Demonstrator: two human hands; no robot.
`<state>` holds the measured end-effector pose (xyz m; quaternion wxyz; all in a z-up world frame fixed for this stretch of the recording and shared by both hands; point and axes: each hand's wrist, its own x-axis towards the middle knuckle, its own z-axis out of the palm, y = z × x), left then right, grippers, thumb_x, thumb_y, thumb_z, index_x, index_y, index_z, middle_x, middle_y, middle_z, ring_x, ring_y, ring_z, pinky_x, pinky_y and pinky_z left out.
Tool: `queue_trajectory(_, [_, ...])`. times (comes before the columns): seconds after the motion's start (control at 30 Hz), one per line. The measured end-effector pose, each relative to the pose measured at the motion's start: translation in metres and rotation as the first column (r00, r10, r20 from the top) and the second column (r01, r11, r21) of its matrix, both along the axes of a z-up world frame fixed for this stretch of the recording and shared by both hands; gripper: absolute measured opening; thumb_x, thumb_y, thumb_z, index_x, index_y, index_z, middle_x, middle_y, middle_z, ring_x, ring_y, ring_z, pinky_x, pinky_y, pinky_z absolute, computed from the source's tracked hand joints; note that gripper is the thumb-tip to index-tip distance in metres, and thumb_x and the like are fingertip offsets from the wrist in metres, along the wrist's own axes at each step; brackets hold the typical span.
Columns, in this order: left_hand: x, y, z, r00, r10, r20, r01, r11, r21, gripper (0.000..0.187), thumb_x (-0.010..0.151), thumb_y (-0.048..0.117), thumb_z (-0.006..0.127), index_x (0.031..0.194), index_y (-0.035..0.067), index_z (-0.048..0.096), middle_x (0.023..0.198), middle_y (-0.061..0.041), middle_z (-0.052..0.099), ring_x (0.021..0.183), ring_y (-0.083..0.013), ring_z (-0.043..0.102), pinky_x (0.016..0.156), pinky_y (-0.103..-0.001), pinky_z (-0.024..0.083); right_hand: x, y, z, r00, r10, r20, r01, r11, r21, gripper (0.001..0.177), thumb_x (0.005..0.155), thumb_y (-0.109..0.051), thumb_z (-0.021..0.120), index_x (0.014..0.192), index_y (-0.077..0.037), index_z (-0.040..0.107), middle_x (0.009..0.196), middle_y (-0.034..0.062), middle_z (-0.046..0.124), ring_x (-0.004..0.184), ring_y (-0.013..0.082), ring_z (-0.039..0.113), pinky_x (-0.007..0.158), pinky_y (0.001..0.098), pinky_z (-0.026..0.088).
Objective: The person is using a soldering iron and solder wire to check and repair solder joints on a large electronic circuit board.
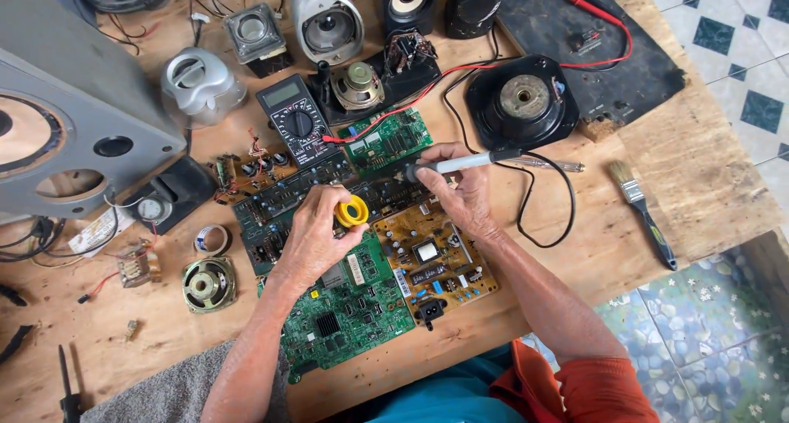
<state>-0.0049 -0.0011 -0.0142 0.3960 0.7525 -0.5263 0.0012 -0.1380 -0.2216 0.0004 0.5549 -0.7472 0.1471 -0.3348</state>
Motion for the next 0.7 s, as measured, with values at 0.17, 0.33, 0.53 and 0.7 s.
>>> queue_trajectory(0.17, [-0.005,-0.001,0.007,0.999,0.004,-0.032,-0.005,1.0,-0.017,0.047,0.067,0.004,0.083,0.103,0.005,0.052,0.099,-0.019,0.06,0.098,-0.0373,0.066,0.082,-0.04,0.058,0.001,0.003,-0.001,0.999,-0.007,0.032,0.008,0.999,-0.042,0.016,0.087,-0.008,0.078,0.1,-0.003,0.071,0.085,0.0102,0.074,0.077,0.0129,0.067,0.07,0.0247,0.055])
queue_trajectory(0.33, [0.0,-0.001,-0.013,1.0,0.013,-0.013,-0.014,0.998,-0.055,0.048,0.068,0.008,0.084,0.104,0.007,0.053,0.1,-0.016,0.06,0.099,-0.0336,0.067,0.083,-0.038,0.058,-0.001,0.0,-0.002,1.0,0.022,0.015,-0.021,0.998,-0.063,0.018,0.086,-0.01,0.078,0.103,-0.006,0.072,0.085,0.0064,0.075,0.076,0.0094,0.065,0.068,0.0214,0.052])
queue_trajectory(0.53, [0.0,-0.001,-0.016,0.993,0.054,-0.107,-0.061,0.996,-0.065,0.049,0.067,0.009,0.083,0.106,0.008,0.052,0.1,-0.017,0.06,0.096,-0.0382,0.067,0.084,-0.045,0.057,-0.001,0.004,-0.003,0.999,0.016,0.039,-0.01,0.99,-0.143,0.02,0.086,-0.01,0.079,0.105,-0.007,0.073,0.087,0.009,0.074,0.071,0.0134,0.065,0.065,0.0249,0.053])
queue_trajectory(0.7, [-0.002,-0.004,-0.017,0.992,0.02,-0.122,-0.025,0.999,-0.042,0.05,0.067,0.012,0.083,0.105,0.009,0.05,0.097,-0.019,0.058,0.095,-0.0416,0.066,0.083,-0.047,0.055,-0.001,0.002,-0.014,0.996,-0.066,0.056,0.065,0.998,0.014,0.018,0.09,-0.006,0.076,0.105,-0.002,0.066,0.088,0.0113,0.073,0.069,0.0097,0.063,0.062,0.0211,0.053])
